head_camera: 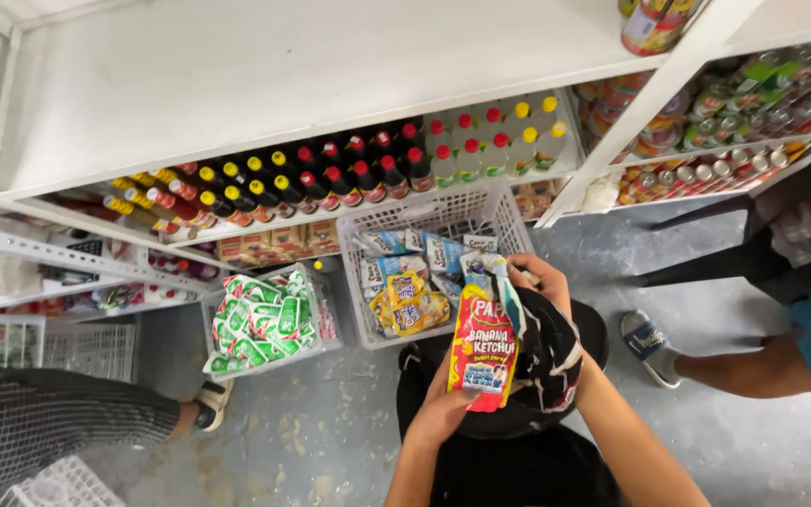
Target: Stocking various packaged food items like ketchup, cheese spread, and coconut milk from a basket onto grocery shelves.
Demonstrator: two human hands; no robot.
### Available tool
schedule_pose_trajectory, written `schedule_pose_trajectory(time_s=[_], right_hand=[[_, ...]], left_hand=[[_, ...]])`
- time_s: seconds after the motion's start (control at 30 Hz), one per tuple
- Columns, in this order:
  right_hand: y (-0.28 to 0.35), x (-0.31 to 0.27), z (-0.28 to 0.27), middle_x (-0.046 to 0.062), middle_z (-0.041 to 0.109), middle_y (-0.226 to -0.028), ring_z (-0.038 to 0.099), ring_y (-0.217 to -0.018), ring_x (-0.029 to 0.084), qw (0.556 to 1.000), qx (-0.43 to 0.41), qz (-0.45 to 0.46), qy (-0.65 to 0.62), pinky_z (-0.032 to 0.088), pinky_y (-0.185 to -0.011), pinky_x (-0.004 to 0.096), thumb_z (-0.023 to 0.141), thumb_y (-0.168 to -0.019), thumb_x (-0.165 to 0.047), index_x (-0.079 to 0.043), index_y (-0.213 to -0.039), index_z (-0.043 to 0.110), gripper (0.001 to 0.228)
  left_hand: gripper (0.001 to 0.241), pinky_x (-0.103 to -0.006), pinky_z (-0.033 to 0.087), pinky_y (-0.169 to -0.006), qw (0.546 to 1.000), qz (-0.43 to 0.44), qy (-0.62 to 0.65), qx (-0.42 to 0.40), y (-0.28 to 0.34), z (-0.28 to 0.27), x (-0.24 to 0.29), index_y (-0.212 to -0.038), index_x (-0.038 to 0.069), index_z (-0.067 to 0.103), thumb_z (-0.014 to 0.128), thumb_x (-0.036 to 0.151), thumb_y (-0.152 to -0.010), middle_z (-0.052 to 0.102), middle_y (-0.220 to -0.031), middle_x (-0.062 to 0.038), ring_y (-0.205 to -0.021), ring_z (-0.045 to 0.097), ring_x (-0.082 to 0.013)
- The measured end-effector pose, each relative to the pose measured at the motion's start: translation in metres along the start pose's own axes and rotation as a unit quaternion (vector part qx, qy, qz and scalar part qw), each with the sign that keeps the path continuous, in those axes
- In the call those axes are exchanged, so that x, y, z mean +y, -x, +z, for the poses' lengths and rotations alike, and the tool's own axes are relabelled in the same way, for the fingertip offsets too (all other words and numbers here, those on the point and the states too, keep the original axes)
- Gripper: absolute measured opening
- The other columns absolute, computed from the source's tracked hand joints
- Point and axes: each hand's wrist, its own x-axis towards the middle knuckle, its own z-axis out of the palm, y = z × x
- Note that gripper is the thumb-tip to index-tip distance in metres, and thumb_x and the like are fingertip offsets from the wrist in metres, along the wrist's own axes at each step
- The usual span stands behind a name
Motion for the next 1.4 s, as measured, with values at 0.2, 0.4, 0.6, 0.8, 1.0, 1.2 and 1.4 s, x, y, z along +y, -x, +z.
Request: schedule_pose_trajectory(time_s=[0.2,0.4,0.6,0.8,1.0,1.2,1.4], right_hand=[[-0.002,-0.033,0.023,0.002,0.071,-0.090,0.063,-0.079,0.007,0.992,-0.111,-0.035,0.048,0.052,-0.066,0.024,0.066,-0.101,-0.011,-0.001,-0.111,0.070,0.014],[0.005,-0.067,0.039,0.004,0.075,-0.099,0.069,-0.095,0.011,0.912,-0.256,-0.168,0.273,0.054,-0.085,0.027,0.071,-0.091,-0.006,-0.002,-0.106,0.073,0.016],[0.004,-0.041,0.031,0.004,0.073,-0.102,0.064,-0.098,0.009,0.954,-0.185,-0.161,0.170,0.052,-0.089,0.025,0.067,-0.097,-0.006,0.000,-0.108,0.069,0.013],[0.006,-0.037,0.028,0.001,0.070,-0.096,0.061,-0.085,0.005,0.984,-0.125,-0.102,0.076,0.052,-0.075,0.022,0.065,-0.100,-0.007,-0.001,-0.108,0.067,0.011],[0.014,-0.040,0.039,0.009,0.067,-0.096,0.056,-0.085,0.013,0.982,-0.055,-0.110,0.144,0.047,-0.075,0.028,0.065,-0.106,-0.009,-0.001,-0.114,0.070,0.012],[0.067,-0.049,0.080,0.031,0.039,-0.154,0.031,-0.143,0.054,0.792,-0.127,-0.466,0.374,0.021,-0.119,0.058,0.061,-0.082,-0.012,-0.009,-0.133,0.063,0.052],[0.079,0.007,0.060,0.005,0.061,-0.142,0.053,-0.130,0.031,0.774,-0.181,-0.440,0.418,0.035,-0.105,0.053,0.067,-0.082,-0.014,-0.013,-0.135,0.066,0.053]], left_hand=[[0.092,-0.0369,0.041,-0.118,0.999,0.019,-0.033,-0.026,-0.003,-0.042,-0.005,-0.153,-0.005,0.041,0.081,0.037,-0.083,0.057,-0.149,-0.012,-0.139,0.053,-0.0226],[0.036,-0.0294,0.049,-0.089,0.947,0.203,-0.188,0.163,-0.038,-0.020,0.031,-0.116,-0.005,0.068,0.080,0.015,-0.090,0.068,-0.116,-0.008,-0.102,0.063,-0.0143],[0.006,-0.0274,0.051,-0.080,0.890,0.316,-0.186,0.272,-0.042,0.044,0.055,-0.095,-0.007,0.075,0.074,-0.006,-0.089,0.073,-0.103,-0.010,-0.092,0.067,-0.0137],[0.031,-0.0346,0.053,-0.096,0.975,0.151,0.050,0.154,-0.046,-0.002,0.039,-0.126,-0.006,0.064,0.066,0.007,-0.098,0.072,-0.116,-0.012,-0.107,0.068,-0.0196],[0.062,-0.0356,0.036,-0.121,0.987,0.126,-0.089,0.050,-0.036,0.046,0.055,-0.159,0.002,0.036,0.052,0.032,-0.108,0.048,-0.157,-0.010,-0.143,0.047,-0.0195],[0.061,-0.0388,0.035,-0.121,0.983,0.145,0.001,0.116,-0.038,0.036,0.043,-0.158,0.010,0.034,0.036,0.044,-0.107,0.042,-0.161,-0.006,-0.147,0.042,-0.0218],[0.058,-0.0424,0.038,-0.116,0.968,0.122,0.212,0.053,-0.028,-0.025,0.001,-0.152,0.006,0.042,0.034,0.046,-0.111,0.052,-0.150,-0.013,-0.138,0.048,-0.0296]])
